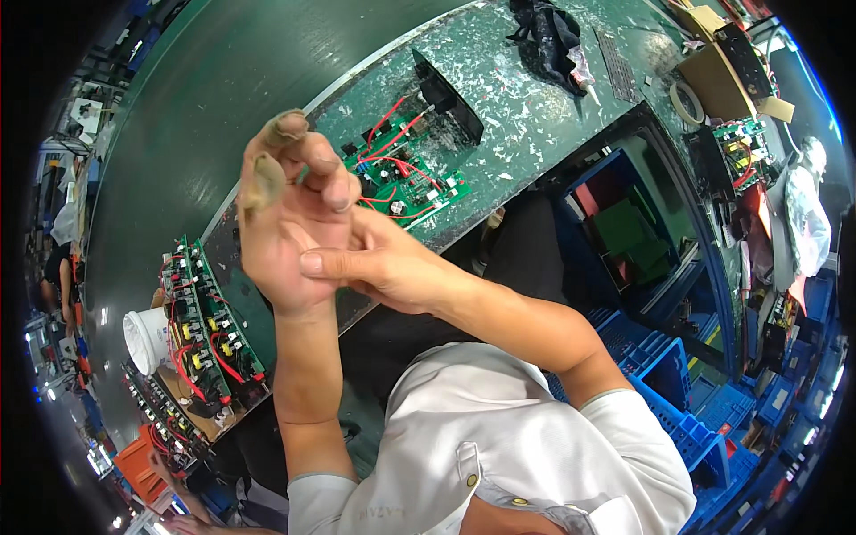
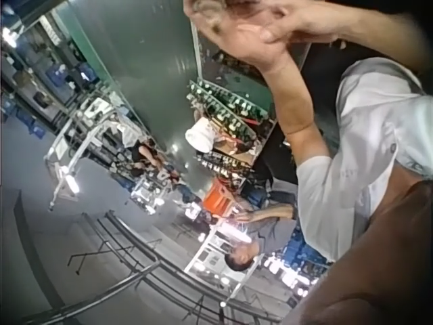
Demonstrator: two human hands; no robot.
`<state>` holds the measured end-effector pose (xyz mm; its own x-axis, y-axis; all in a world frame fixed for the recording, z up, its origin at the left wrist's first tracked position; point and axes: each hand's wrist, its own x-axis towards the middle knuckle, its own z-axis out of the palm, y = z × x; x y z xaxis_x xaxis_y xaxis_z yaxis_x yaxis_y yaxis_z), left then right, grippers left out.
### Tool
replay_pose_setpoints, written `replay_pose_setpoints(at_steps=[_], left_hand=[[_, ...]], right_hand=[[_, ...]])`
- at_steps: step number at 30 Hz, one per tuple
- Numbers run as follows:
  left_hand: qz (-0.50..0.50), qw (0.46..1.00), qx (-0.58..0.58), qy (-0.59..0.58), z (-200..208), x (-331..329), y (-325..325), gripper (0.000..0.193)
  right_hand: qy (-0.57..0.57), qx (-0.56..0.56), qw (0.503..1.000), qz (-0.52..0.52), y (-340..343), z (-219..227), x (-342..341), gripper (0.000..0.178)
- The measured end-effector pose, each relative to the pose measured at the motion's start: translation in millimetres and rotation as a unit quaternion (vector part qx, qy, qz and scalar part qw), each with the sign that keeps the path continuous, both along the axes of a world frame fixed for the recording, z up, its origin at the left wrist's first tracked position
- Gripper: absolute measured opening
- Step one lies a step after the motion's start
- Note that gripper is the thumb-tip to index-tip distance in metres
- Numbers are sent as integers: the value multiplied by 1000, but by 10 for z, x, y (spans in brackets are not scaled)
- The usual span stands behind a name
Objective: Assembling electronic components into circuit board housings at a factory workstation.
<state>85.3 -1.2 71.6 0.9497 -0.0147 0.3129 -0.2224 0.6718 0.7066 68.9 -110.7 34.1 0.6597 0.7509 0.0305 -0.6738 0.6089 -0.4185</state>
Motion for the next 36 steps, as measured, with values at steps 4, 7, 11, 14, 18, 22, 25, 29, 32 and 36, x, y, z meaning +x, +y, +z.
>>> replay_pose_setpoints(at_steps=[4,7,11,14,18,22,25,29,32,36], left_hand=[[201,887,405,-95,-149,-90,-24,27],[248,808,522,-115,-198,-75,212,29],[98,836,532,87,-302,-135,183,51],[20,854,504,128,-309,-98,57,54],[54,913,378,145,-538,-148,-46,42],[107,944,265,165,-579,-168,-302,36],[154,933,290,148,-680,-161,-359,29],[109,929,295,195,-471,25,-360,43],[-15,954,259,148,-552,138,-332,47],[-102,931,311,160,-548,207,-315,35]], right_hand=[[-127,-166,974,-88,-97,-70,1,34],[-241,-335,896,-165,-486,162,91,25],[-486,-545,591,-343,-615,45,498,28],[-549,-570,543,-281,-563,-349,652,31],[-358,-505,755,-217,-566,-220,610,23],[-297,-480,803,-192,-636,-316,575,25],[-295,-435,826,-205,-730,-178,587,24],[-314,-447,814,-198,-827,-42,644,27],[-385,-462,770,-213,-872,8,624,28],[-424,-484,729,-234,-971,-4,609,21]])
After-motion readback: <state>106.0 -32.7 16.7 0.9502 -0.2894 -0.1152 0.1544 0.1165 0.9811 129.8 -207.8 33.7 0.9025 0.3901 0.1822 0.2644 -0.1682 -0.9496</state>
